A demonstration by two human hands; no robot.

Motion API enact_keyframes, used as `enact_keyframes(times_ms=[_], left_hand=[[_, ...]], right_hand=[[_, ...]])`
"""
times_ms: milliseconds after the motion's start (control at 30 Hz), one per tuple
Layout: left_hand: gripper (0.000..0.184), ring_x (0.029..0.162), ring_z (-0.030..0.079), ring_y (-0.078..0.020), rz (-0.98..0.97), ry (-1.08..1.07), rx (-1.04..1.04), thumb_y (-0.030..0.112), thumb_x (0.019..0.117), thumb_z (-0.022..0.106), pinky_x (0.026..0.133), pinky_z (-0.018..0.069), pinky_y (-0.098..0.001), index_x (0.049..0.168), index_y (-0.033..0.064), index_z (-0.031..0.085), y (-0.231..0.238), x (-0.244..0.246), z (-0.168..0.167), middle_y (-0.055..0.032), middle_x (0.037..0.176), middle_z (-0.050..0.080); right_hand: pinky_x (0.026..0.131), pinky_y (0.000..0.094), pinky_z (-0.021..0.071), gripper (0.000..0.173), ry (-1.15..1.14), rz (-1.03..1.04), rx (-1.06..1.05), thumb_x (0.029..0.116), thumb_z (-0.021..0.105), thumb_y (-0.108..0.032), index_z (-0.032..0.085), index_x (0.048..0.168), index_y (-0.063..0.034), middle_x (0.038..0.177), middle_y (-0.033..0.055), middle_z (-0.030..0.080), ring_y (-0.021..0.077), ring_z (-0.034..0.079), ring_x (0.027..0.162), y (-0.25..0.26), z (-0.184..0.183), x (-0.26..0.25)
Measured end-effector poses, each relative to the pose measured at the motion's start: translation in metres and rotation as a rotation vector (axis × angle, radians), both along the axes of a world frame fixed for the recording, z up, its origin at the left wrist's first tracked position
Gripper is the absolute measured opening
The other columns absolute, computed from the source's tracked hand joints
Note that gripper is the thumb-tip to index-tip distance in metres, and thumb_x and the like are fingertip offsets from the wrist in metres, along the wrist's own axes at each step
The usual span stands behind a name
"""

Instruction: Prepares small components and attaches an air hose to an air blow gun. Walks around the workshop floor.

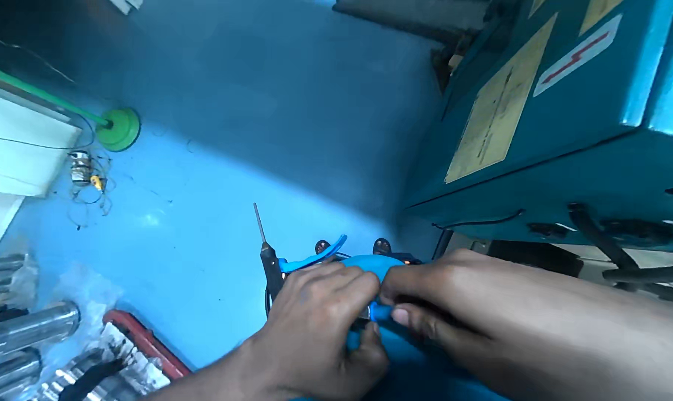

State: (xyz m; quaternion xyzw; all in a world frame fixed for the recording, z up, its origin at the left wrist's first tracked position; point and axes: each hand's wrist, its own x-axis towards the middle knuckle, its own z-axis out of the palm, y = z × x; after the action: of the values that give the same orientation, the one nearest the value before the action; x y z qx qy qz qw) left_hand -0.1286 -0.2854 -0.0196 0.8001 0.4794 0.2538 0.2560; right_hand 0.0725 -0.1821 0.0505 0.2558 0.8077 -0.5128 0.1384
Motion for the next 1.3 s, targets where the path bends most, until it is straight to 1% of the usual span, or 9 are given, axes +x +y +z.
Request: enact_keyframes(times_ms=[100, 233, 333, 467, 600, 833, 933, 1067, 1300], left_hand=[[0.034, 0.060, 0.052, -0.0077, 0.035, 0.026, 0.005, 0.036, 0.0959, 0.042, 0.054, 0.0435, -0.0263, 0.083, 0.0127, 0.063, -0.004, 0.006, 0.000, 0.0045, 0.065, 0.053], [0.032, 0.060, 0.053, -0.0075, 0.077, 0.049, 0.018, 0.038, 0.0932, 0.043, 0.054, 0.0436, -0.0265, 0.085, 0.0127, 0.061, -0.006, 0.012, -0.001, 0.0046, 0.065, 0.053], [0.029, 0.059, 0.053, -0.0067, 0.088, 0.006, 0.008, 0.036, 0.0926, 0.045, 0.053, 0.0448, -0.0255, 0.090, 0.0113, 0.060, -0.005, 0.013, -0.004, 0.0043, 0.065, 0.053], [0.030, 0.059, 0.054, -0.0069, 0.064, -0.050, -0.023, 0.036, 0.0939, 0.044, 0.054, 0.0463, -0.0247, 0.092, 0.0101, 0.060, -0.006, 0.013, -0.005, 0.0031, 0.066, 0.055], [0.029, 0.061, 0.054, -0.0063, 0.043, -0.076, -0.038, 0.036, 0.0956, 0.046, 0.056, 0.0469, -0.0240, 0.092, 0.0102, 0.060, -0.004, 0.014, -0.007, 0.0035, 0.068, 0.055], [0.025, 0.062, 0.054, -0.0070, 0.105, 0.030, -0.021, 0.033, 0.0904, 0.049, 0.056, 0.0452, -0.0261, 0.086, 0.0130, 0.062, -0.002, 0.019, -0.005, 0.0055, 0.066, 0.053], [0.028, 0.066, 0.056, -0.0076, 0.141, 0.113, 0.006, 0.036, 0.0912, 0.046, 0.063, 0.0467, -0.0287, 0.083, 0.0152, 0.064, 0.000, 0.016, -0.007, 0.0062, 0.068, 0.055], [0.031, 0.073, 0.059, -0.0098, 0.184, 0.124, 0.021, 0.035, 0.0924, 0.043, 0.080, 0.0485, -0.0356, 0.085, 0.0147, 0.065, 0.001, 0.017, -0.013, 0.0046, 0.072, 0.058], [0.038, 0.071, 0.055, -0.0105, 0.116, 0.063, 0.064, 0.037, 0.0957, 0.039, 0.069, 0.0439, -0.0311, 0.089, 0.0123, 0.066, 0.007, 0.014, -0.020, 0.0032, 0.073, 0.056]], right_hand=[[0.053, 0.0276, 0.0485, 0.016, 0.064, 0.043, 0.101, 0.1026, 0.055, -0.023, 0.069, 0.101, -0.0142, 0.070, -0.0039, 0.060, 0.0070, 0.059, 0.060, -0.005, -0.006, 0.004], [0.055, 0.0242, 0.0460, 0.022, 0.021, -0.006, 0.008, 0.1055, 0.051, -0.024, 0.069, 0.099, -0.0135, 0.071, -0.0041, 0.059, 0.0047, 0.056, 0.061, -0.010, -0.010, 0.003], [0.056, 0.0268, 0.0463, 0.023, -0.015, -0.037, -0.056, 0.1066, 0.050, -0.024, 0.068, 0.100, -0.0119, 0.071, -0.0021, 0.059, 0.0071, 0.056, 0.062, -0.012, -0.011, 0.001], [0.055, 0.0325, 0.0475, 0.023, 0.045, -0.018, 0.037, 0.1051, 0.050, -0.023, 0.068, 0.098, -0.0108, 0.070, 0.0005, 0.059, 0.0128, 0.060, 0.063, -0.017, -0.014, 0.004], [0.052, 0.0352, 0.0487, 0.022, 0.094, 0.013, 0.150, 0.1029, 0.053, -0.030, 0.066, 0.098, -0.0137, 0.067, -0.0004, 0.059, 0.0152, 0.060, 0.059, -0.021, -0.024, 0.010], [0.045, 0.0283, 0.0457, 0.024, 0.245, -0.028, 0.402, 0.1012, 0.051, -0.030, 0.065, 0.089, -0.0143, 0.063, -0.0032, 0.055, 0.0110, 0.058, 0.053, -0.030, -0.038, 0.015], [0.048, 0.0281, 0.0472, 0.025, 0.213, -0.072, 0.368, 0.1023, 0.050, -0.029, 0.066, 0.091, -0.0139, 0.064, -0.0026, 0.057, 0.0108, 0.059, 0.056, -0.030, -0.039, 0.015], [0.051, 0.0273, 0.0472, 0.027, 0.142, -0.143, 0.259, 0.1045, 0.048, -0.030, 0.067, 0.095, -0.0139, 0.066, -0.0029, 0.057, 0.0092, 0.058, 0.058, -0.028, -0.036, 0.015], [0.051, 0.0258, 0.0464, 0.028, 0.155, -0.175, 0.232, 0.1046, 0.048, -0.031, 0.069, 0.096, -0.0143, 0.066, -0.0035, 0.058, 0.0077, 0.057, 0.057, -0.026, -0.039, 0.019]])
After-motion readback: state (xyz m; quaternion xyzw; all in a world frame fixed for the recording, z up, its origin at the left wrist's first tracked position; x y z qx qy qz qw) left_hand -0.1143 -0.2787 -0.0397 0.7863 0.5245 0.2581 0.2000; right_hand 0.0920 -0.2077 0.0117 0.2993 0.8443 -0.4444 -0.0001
